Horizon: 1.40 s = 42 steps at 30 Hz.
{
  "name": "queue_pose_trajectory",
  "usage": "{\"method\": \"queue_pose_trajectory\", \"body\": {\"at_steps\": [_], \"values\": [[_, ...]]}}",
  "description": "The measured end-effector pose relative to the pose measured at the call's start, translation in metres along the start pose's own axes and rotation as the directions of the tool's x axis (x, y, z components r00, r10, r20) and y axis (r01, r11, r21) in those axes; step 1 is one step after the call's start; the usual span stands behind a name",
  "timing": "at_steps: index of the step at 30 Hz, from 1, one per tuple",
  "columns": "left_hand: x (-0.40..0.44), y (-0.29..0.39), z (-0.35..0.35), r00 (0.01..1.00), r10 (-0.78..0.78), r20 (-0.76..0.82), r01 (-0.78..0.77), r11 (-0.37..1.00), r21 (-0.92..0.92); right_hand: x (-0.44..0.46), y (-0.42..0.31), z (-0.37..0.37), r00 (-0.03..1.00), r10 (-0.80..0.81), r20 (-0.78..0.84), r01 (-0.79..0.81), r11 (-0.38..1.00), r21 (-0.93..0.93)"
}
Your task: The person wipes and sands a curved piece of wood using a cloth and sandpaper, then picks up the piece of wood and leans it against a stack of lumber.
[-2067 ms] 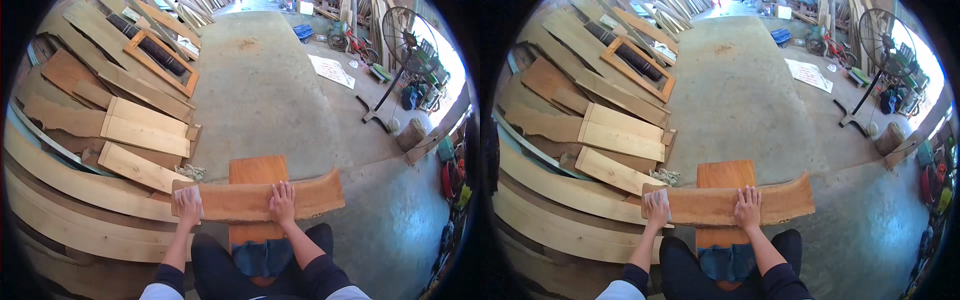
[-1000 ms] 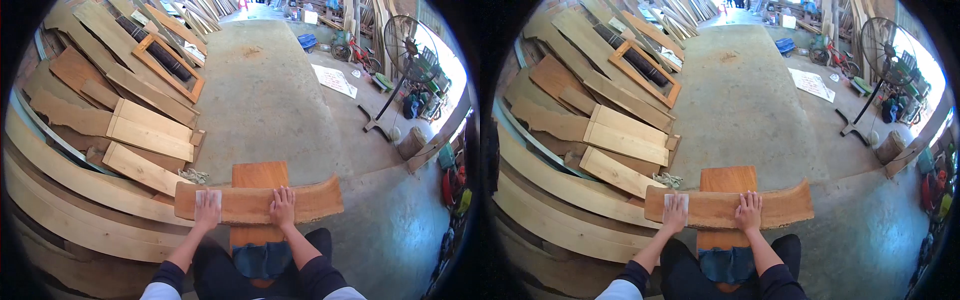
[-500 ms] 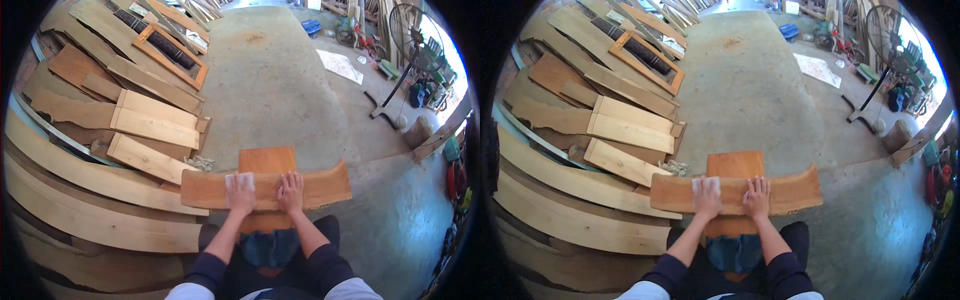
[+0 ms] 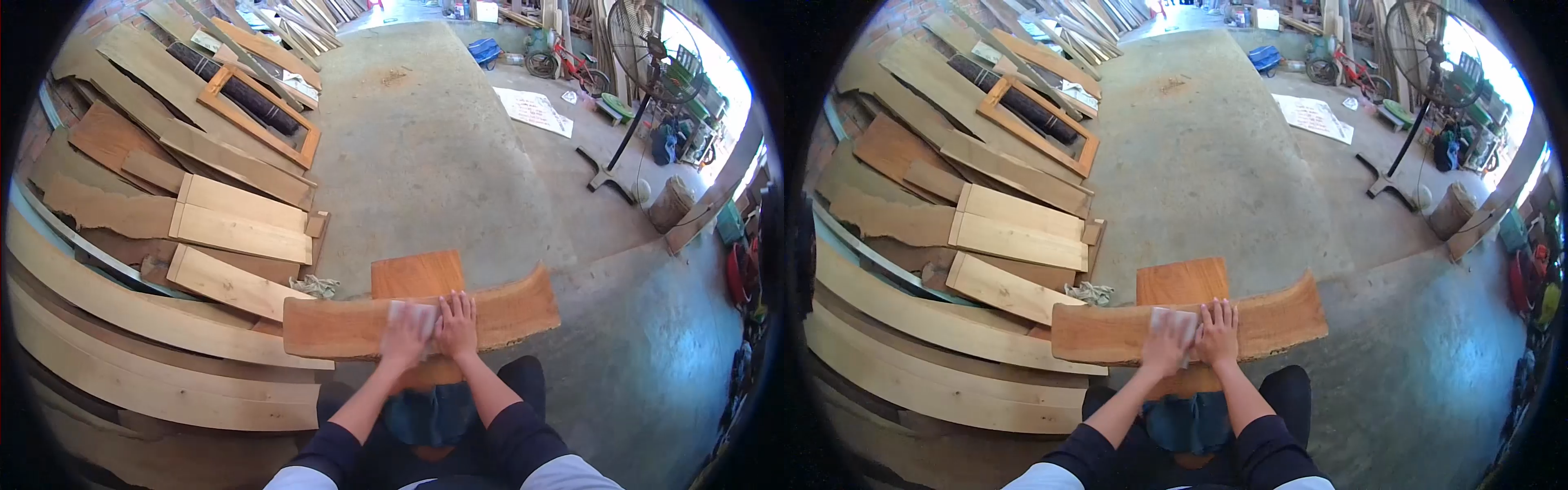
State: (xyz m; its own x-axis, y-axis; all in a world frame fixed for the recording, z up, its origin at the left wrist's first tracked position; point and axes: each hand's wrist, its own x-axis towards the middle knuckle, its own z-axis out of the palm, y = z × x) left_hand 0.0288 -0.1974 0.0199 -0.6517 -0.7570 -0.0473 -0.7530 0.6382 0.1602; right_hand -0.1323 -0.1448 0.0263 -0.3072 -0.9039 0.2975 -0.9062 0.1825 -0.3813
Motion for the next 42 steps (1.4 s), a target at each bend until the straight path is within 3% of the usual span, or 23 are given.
{"method": "queue_pose_trajectory", "body": {"at_steps": [2, 3, 6, 10, 11, 14, 17, 20, 22, 23, 24, 26, 29, 32, 33, 36, 37, 38, 40, 41, 42], "values": [[0.006, -0.033, -0.004, 0.995, -0.093, -0.03, 0.094, 0.995, 0.03, -0.002, 0.001, 0.005, 1.0, 0.006, -0.014, -0.006, 1.0, 0.015], [0.002, -0.035, -0.025, 0.962, -0.273, -0.017, 0.27, 0.957, -0.107, -0.003, 0.002, 0.004, 1.0, 0.007, -0.011, -0.007, 1.0, 0.003], [-0.006, -0.037, 0.003, 0.948, -0.261, -0.183, 0.264, 0.964, -0.006, -0.001, -0.003, 0.002, 1.0, 0.003, -0.009, -0.003, 1.0, -0.002], [-0.024, -0.012, -0.017, 0.999, 0.017, 0.028, -0.014, 0.996, -0.086, -0.003, 0.0, 0.004, 0.999, -0.016, -0.035, 0.016, 1.0, -0.008], [-0.024, -0.027, -0.002, 0.997, 0.064, -0.051, -0.061, 0.996, 0.062, -0.002, 0.002, 0.006, 0.999, -0.02, -0.044, 0.02, 1.0, -0.007], [-0.028, -0.038, 0.001, 0.951, -0.243, -0.193, 0.231, 0.97, -0.081, -0.003, 0.0, 0.004, 0.999, -0.021, -0.041, 0.02, 1.0, -0.01], [-0.048, -0.013, 0.007, 0.986, -0.117, -0.119, 0.116, 0.993, -0.011, -0.003, -0.001, 0.005, 0.998, -0.035, -0.052, 0.034, 0.999, -0.023], [-0.079, 0.007, -0.009, 0.997, -0.025, -0.067, 0.017, 0.993, -0.117, -0.011, 0.002, -0.001, 0.981, -0.154, -0.119, 0.159, 0.987, 0.035], [-0.111, -0.001, 0.003, 0.997, -0.037, -0.071, 0.029, 0.993, -0.114, -0.05, 0.002, -0.008, 0.95, -0.302, 0.073, 0.297, 0.952, 0.077], [-0.106, -0.006, 0.004, 0.995, -0.04, -0.091, 0.028, 0.992, -0.125, -0.074, -0.016, -0.017, 0.901, -0.197, 0.386, 0.31, 0.916, -0.254], [-0.105, -0.01, 0.003, 0.992, -0.063, -0.108, 0.05, 0.991, -0.124, -0.099, -0.011, -0.034, 0.882, -0.385, 0.27, 0.31, 0.908, 0.281], [-0.133, -0.004, 0.006, 0.989, -0.127, -0.078, 0.116, 0.985, -0.131, -0.145, -0.031, -0.069, 0.837, -0.482, 0.259, 0.4, 0.862, 0.311], [-0.13, 0.004, -0.01, 0.984, -0.162, -0.076, 0.145, 0.972, -0.186, -0.141, -0.041, -0.071, 0.827, -0.471, 0.307, 0.456, 0.881, 0.125], [-0.129, 0.0, -0.003, 0.984, -0.148, -0.099, 0.127, 0.973, -0.193, -0.133, -0.029, -0.038, 0.707, -0.338, 0.621, 0.346, 0.931, 0.113], [-0.129, -0.004, 0.0, 0.983, -0.137, -0.122, 0.111, 0.973, -0.201, -0.119, -0.029, -0.048, 0.577, -0.332, 0.746, 0.29, 0.937, 0.193], [-0.132, -0.012, 0.007, 0.976, -0.138, -0.166, 0.093, 0.964, -0.25, -0.111, 0.005, -0.052, 0.657, -0.455, 0.601, 0.146, 0.859, 0.492], [-0.131, -0.01, 0.01, 0.975, -0.154, -0.163, 0.102, 0.952, -0.29, -0.1, 0.002, -0.087, 0.716, -0.406, 0.569, 0.062, 0.848, 0.527], [-0.133, -0.007, 0.011, 0.974, -0.171, -0.151, 0.111, 0.934, -0.339, -0.09, 0.007, -0.108, 0.7, -0.285, 0.654, -0.136, 0.847, 0.514], [-0.134, -0.002, 0.012, 0.978, -0.172, -0.117, 0.126, 0.937, -0.326, -0.067, 0.017, -0.154, 0.714, -0.176, 0.678, -0.287, 0.81, 0.512], [-0.136, 0.003, 0.006, 0.98, -0.171, -0.105, 0.133, 0.945, -0.3, -0.067, 0.027, -0.157, 0.843, -0.161, 0.514, -0.301, 0.649, 0.698], [-0.138, 0.009, 0.002, 0.981, -0.171, -0.092, 0.14, 0.951, -0.275, -0.05, 0.015, -0.191, 0.902, -0.136, 0.41, -0.238, 0.636, 0.734]]}}
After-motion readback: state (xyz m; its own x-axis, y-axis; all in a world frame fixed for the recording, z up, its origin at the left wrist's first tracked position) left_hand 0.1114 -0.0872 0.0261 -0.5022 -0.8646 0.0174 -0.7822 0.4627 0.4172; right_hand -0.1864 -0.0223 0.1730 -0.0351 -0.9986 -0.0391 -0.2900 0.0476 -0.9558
